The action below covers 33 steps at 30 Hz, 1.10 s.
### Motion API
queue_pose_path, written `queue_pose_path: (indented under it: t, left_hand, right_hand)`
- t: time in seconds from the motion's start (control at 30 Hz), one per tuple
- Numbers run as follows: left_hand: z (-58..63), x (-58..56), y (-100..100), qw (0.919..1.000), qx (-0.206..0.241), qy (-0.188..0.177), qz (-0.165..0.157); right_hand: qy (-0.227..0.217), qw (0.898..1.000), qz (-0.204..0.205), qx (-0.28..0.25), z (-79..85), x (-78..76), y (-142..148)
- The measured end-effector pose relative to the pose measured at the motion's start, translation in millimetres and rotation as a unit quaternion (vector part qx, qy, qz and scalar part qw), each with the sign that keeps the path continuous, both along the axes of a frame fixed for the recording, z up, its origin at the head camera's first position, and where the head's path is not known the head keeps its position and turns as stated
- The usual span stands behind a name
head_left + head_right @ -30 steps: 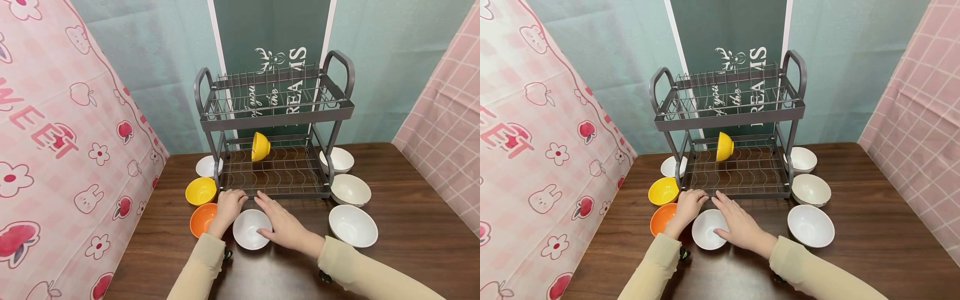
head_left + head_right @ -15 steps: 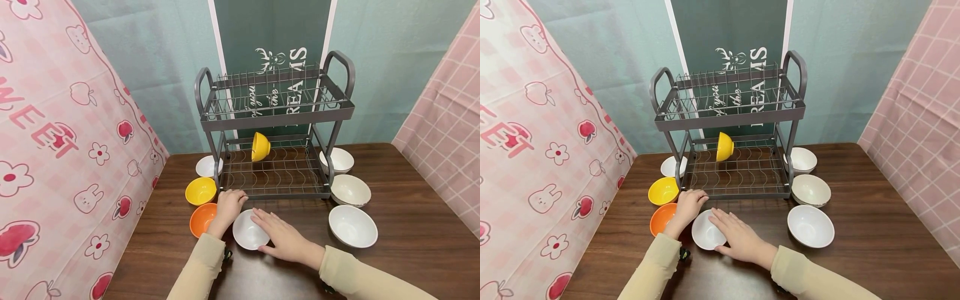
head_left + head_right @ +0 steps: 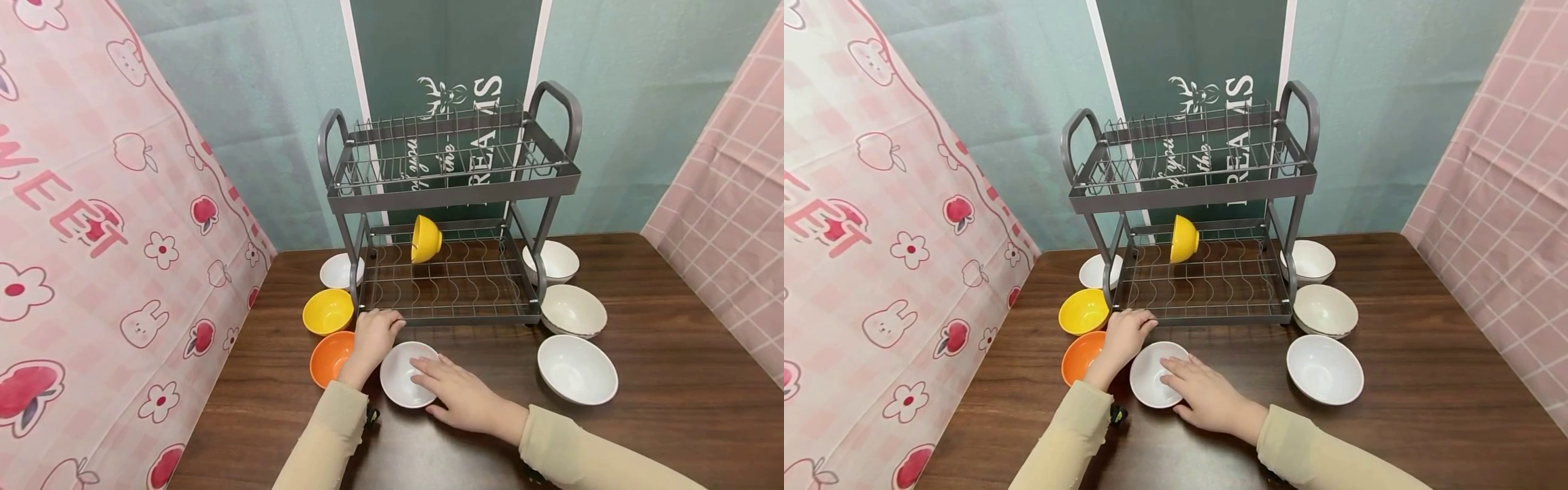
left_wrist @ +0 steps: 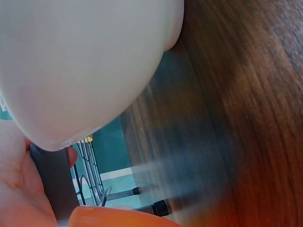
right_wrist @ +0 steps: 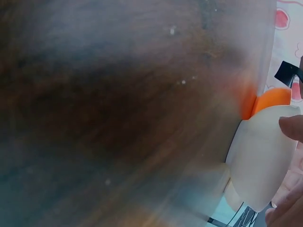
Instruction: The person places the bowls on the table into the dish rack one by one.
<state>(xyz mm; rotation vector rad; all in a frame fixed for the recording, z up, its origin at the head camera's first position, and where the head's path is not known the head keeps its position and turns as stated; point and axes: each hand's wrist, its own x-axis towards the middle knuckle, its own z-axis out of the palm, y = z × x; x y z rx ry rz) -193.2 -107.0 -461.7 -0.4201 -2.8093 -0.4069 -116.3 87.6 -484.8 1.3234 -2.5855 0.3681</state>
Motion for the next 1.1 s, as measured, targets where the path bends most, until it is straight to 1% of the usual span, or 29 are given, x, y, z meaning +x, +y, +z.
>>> queue_pose_path:
  t: [0.2, 0.4, 0.53, 0.63, 0.8, 0.9, 1.1]
  left_hand:
    - [0.1, 0.1, 0.2, 1.0000, 0.003, 0.002, 0.000]
    - [0.3, -0.5, -0.2, 1.0000, 0.001, 0.003, -0.001]
    - [0.0, -0.4, -0.3, 1.0000, -0.001, 0.001, -0.001]
    - [0.4, 0.3, -0.3, 1.0000, 0.000, -0.002, -0.002]
    - [1.8, 1.3, -0.4, 0.9999, 0.007, 0.009, -0.006]
    - [2.0, 1.1, 0.0, 0.9999, 0.010, 0.012, -0.007]
    - [0.8, 1.1, 0.2, 0.9999, 0.011, -0.002, -0.001]
  right_hand:
    - [0.029, 0.999, 0.019, -0.002, -2.3, 0.1, -0.2]
    - [0.033, 0.999, 0.027, -0.021, -2.8, 0.6, -0.5]
    - [0.039, 0.998, 0.032, -0.025, -2.6, 0.6, -0.8]
    - [0.052, 0.998, 0.041, -0.020, -3.1, 0.1, -1.1]
    - [0.079, 0.995, 0.065, 0.001, -3.2, -1.5, -1.7]
    - [0.090, 0.993, 0.074, 0.004, -3.8, -2.7, -1.6]
    - [0.107, 0.990, 0.087, -0.017, -6.3, -2.5, 0.0]
